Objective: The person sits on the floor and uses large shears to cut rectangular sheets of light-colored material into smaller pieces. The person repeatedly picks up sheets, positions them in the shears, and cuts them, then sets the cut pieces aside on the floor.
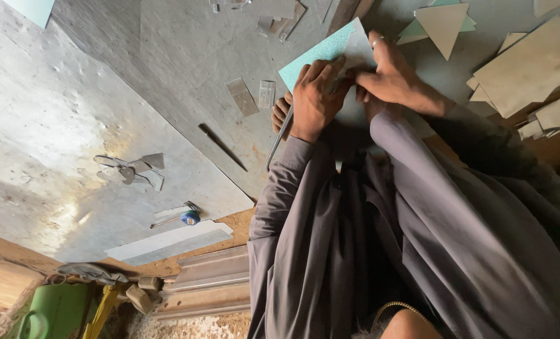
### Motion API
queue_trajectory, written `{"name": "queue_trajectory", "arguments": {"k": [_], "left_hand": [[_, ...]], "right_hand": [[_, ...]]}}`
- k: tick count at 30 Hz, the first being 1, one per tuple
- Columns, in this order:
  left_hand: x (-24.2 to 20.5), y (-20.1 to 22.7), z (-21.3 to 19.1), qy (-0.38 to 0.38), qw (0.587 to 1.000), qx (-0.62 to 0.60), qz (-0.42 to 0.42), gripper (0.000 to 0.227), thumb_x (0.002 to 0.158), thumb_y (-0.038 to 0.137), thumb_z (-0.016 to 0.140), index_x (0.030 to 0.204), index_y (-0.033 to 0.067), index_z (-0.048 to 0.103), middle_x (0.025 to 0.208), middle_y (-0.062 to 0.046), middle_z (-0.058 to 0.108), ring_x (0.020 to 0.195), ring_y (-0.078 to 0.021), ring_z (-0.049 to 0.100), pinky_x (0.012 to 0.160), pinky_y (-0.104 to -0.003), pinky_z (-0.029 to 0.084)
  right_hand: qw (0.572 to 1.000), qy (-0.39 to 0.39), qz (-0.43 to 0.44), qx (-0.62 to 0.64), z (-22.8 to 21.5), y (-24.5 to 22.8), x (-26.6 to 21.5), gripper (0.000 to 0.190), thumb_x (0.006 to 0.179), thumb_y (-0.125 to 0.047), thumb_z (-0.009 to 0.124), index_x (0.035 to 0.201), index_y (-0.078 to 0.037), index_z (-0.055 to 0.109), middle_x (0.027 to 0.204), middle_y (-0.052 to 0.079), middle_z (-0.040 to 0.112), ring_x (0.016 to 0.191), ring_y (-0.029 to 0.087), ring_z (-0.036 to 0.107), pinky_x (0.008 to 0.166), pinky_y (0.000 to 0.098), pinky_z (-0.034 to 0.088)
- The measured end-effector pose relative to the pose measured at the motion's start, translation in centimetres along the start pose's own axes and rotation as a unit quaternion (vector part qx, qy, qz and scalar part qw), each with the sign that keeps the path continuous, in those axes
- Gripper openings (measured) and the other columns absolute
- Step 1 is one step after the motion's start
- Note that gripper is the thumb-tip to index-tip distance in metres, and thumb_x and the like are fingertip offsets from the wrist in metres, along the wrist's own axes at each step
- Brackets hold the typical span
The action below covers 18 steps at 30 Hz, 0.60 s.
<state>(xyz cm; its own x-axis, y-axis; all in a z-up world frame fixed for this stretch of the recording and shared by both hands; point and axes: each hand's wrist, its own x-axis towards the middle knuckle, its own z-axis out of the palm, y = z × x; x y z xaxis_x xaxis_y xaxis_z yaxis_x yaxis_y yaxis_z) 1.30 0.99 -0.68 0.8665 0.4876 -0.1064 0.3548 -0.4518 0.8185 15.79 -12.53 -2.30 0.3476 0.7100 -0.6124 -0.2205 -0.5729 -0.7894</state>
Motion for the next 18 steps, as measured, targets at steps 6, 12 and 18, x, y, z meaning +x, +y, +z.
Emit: {"name": "queue_trajectory", "arguments": {"k": [6, 12, 18], "left_hand": [[-0.2, 0.7, -0.7, -0.013, 1.0, 0.01, -0.008, 0.053, 0.083, 0.017, 0.084, 0.131, 0.0123, 0.064, 0.115, -0.007, 0.066, 0.104, -0.0288, 0.064, 0.09, -0.038, 0.054], [-9.2, 0.8, -6.3, -0.049, 0.99, 0.096, -0.09, 0.047, 0.086, 0.013, 0.073, 0.131, 0.0084, 0.061, 0.128, -0.018, 0.057, 0.115, -0.0391, 0.058, 0.097, -0.047, 0.049], [-16.2, -3.6, -7.3, -0.159, 0.961, 0.172, -0.147, 0.031, 0.092, 0.002, 0.056, 0.123, 0.0022, 0.059, 0.116, -0.021, 0.055, 0.099, -0.042, 0.059, 0.078, -0.051, 0.049]], "right_hand": [[0.998, -0.001, -0.026, 0.058, 0.7, 0.0, 0.1, 0.021, 0.093, 0.006, 0.067, 0.108, 0.006, 0.051, 0.085, 0.013, 0.064, 0.058, 0.017, 0.064, 0.046, 0.03, 0.051], [0.989, 0.026, -0.076, 0.125, -4.8, -1.9, 0.6, 0.027, 0.094, -0.002, 0.064, 0.117, -0.002, 0.051, 0.083, 0.005, 0.063, 0.055, 0.01, 0.058, 0.047, 0.0266, 0.048], [0.986, 0.109, -0.086, 0.088, -11.4, -0.1, 2.4, 0.014, 0.11, -0.011, 0.069, 0.101, -0.005, 0.06, 0.08, 0.002, 0.061, 0.067, 0.01, 0.06, 0.057, 0.0257, 0.043]]}}
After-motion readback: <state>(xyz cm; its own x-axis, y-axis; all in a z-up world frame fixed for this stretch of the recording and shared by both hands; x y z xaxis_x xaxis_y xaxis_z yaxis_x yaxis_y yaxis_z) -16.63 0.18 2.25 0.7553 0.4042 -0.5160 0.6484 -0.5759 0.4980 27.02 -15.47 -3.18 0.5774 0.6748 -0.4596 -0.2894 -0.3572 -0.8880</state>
